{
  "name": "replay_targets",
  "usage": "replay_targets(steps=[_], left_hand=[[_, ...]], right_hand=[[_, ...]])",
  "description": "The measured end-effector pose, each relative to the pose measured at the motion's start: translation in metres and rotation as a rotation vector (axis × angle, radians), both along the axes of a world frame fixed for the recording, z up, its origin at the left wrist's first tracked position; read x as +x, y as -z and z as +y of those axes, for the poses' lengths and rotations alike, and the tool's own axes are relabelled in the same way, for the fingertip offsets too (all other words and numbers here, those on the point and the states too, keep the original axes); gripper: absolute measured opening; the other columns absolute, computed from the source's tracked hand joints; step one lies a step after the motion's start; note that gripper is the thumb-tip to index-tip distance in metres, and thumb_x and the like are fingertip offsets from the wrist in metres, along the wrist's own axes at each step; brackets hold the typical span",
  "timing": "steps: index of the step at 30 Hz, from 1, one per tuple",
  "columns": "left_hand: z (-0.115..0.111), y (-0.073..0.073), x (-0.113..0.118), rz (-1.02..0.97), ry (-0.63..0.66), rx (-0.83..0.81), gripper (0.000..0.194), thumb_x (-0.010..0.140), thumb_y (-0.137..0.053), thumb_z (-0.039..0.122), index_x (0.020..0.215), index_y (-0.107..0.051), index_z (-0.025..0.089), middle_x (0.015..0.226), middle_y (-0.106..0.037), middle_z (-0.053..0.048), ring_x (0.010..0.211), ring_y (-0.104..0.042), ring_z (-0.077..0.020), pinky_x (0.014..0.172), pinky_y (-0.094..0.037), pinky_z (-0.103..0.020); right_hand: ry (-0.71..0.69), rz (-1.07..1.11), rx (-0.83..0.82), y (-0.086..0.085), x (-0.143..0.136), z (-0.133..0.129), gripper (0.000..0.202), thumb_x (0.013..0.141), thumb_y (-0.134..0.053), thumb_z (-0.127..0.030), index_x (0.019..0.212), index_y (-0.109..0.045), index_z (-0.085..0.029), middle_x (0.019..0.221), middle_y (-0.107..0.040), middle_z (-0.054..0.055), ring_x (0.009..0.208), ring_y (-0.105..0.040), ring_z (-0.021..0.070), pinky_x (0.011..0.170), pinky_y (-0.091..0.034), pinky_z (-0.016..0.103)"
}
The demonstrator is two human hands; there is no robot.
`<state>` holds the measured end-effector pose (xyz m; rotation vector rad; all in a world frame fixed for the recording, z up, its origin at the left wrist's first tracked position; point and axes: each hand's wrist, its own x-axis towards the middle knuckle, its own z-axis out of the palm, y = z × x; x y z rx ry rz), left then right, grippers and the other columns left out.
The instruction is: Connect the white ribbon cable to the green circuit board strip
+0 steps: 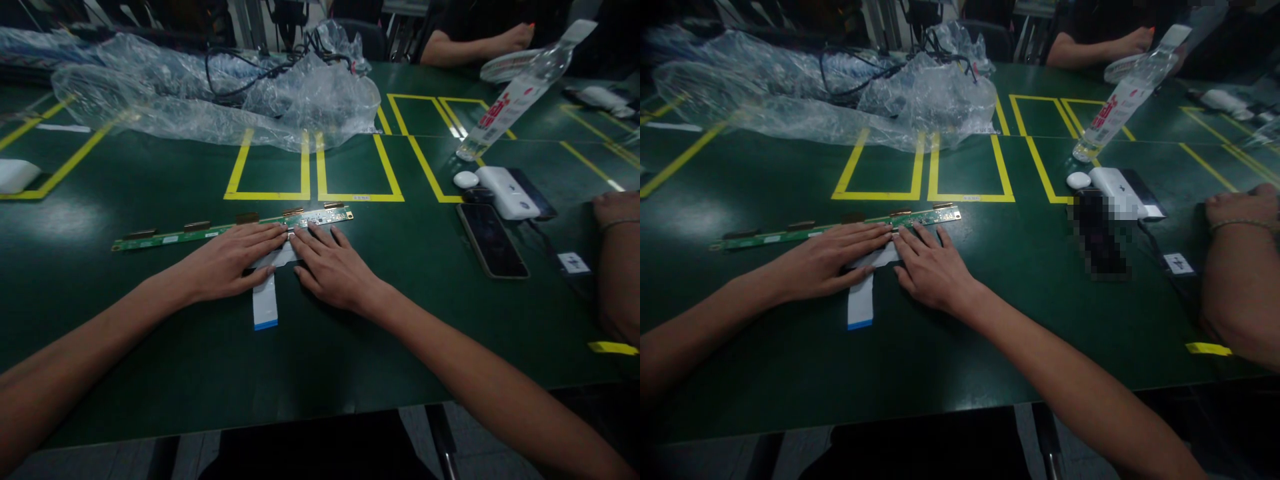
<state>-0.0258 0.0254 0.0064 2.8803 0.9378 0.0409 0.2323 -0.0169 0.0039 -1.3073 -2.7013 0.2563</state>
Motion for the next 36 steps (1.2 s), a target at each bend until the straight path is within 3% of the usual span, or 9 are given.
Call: replay_targets(steps=[5,10,18,22,27,31,34,36], left_hand=[[-0.004,-0.001,0.002,0.032,0.012,-0.006,0.070,0.107,-0.035,0.049,0.166,-0.030,0.012,0.169,-0.024,-0.010,0.156,-0.026,-0.0267,0.130,-0.017,-0.045],[-0.003,-0.002,0.000,0.051,0.035,-0.012,0.069,0.108,-0.033,0.047,0.165,-0.030,0.009,0.169,-0.021,-0.011,0.157,-0.023,-0.0254,0.131,-0.015,-0.042],[-0.004,-0.002,0.003,0.075,-0.009,0.009,0.064,0.109,-0.029,0.045,0.163,-0.037,0.011,0.168,-0.026,-0.010,0.156,-0.028,-0.0248,0.130,-0.019,-0.044],[0.010,0.000,-0.005,0.048,-0.054,0.020,0.064,0.108,-0.027,0.046,0.160,-0.042,0.010,0.165,-0.034,-0.012,0.152,-0.035,-0.0263,0.128,-0.025,-0.045],[0.051,-0.005,-0.060,0.114,-0.293,0.058,0.063,0.111,-0.025,0.048,0.158,-0.040,0.009,0.161,-0.041,-0.014,0.146,-0.043,-0.0325,0.121,-0.036,-0.052],[0.085,-0.006,-0.135,0.223,-0.592,0.051,0.067,0.111,-0.015,0.053,0.158,-0.034,0.008,0.156,-0.045,-0.014,0.125,-0.058,-0.0361,0.106,-0.048,-0.057],[0.104,0.001,-0.196,0.257,-0.803,0.044,0.077,0.108,-0.009,0.061,0.155,-0.036,0.006,0.142,-0.056,-0.016,0.110,-0.061,-0.0370,0.094,-0.053,-0.059],[0.110,0.007,-0.228,0.210,-0.772,0.079,0.079,0.106,-0.006,0.065,0.154,-0.036,0.009,0.128,-0.064,-0.013,0.103,-0.061,-0.0350,0.090,-0.053,-0.060]], right_hand=[[-0.007,-0.005,-0.003,0.003,-0.001,0.004,0.067,0.107,-0.036,-0.048,0.163,-0.030,-0.011,0.171,-0.029,0.014,0.158,-0.021,0.0332,0.127,-0.016,0.061],[-0.026,0.001,-0.016,0.002,-0.002,0.008,0.071,0.106,-0.037,-0.051,0.163,-0.029,-0.009,0.171,-0.026,0.015,0.159,-0.019,0.0335,0.128,-0.012,0.061],[-0.018,0.040,-0.026,0.003,-0.002,0.010,0.075,0.104,-0.041,-0.054,0.163,-0.028,-0.009,0.172,-0.024,0.016,0.159,-0.018,0.0335,0.128,-0.010,0.059],[0.028,0.101,-0.018,0.001,0.000,0.009,0.073,0.105,-0.043,-0.047,0.163,-0.027,-0.007,0.171,-0.023,0.020,0.159,-0.019,0.0332,0.128,-0.017,0.056],[0.040,0.103,-0.018,-0.002,0.001,0.007,0.065,0.104,-0.049,-0.042,0.160,-0.036,-0.011,0.171,-0.026,0.020,0.158,-0.021,0.0322,0.128,-0.020,0.054],[0.030,0.111,-0.011,0.000,0.002,0.007,0.064,0.104,-0.051,-0.041,0.159,-0.038,-0.012,0.170,-0.027,0.020,0.158,-0.023,0.0328,0.127,-0.021,0.055],[0.030,0.106,-0.010,0.001,0.003,0.007,0.062,0.104,-0.051,-0.041,0.158,-0.040,-0.012,0.170,-0.029,0.020,0.158,-0.024,0.0329,0.127,-0.021,0.055],[0.034,0.099,-0.012,0.001,0.003,0.006,0.062,0.104,-0.051,-0.041,0.158,-0.041,-0.012,0.170,-0.029,0.020,0.157,-0.024,0.0328,0.127,-0.021,0.055]])
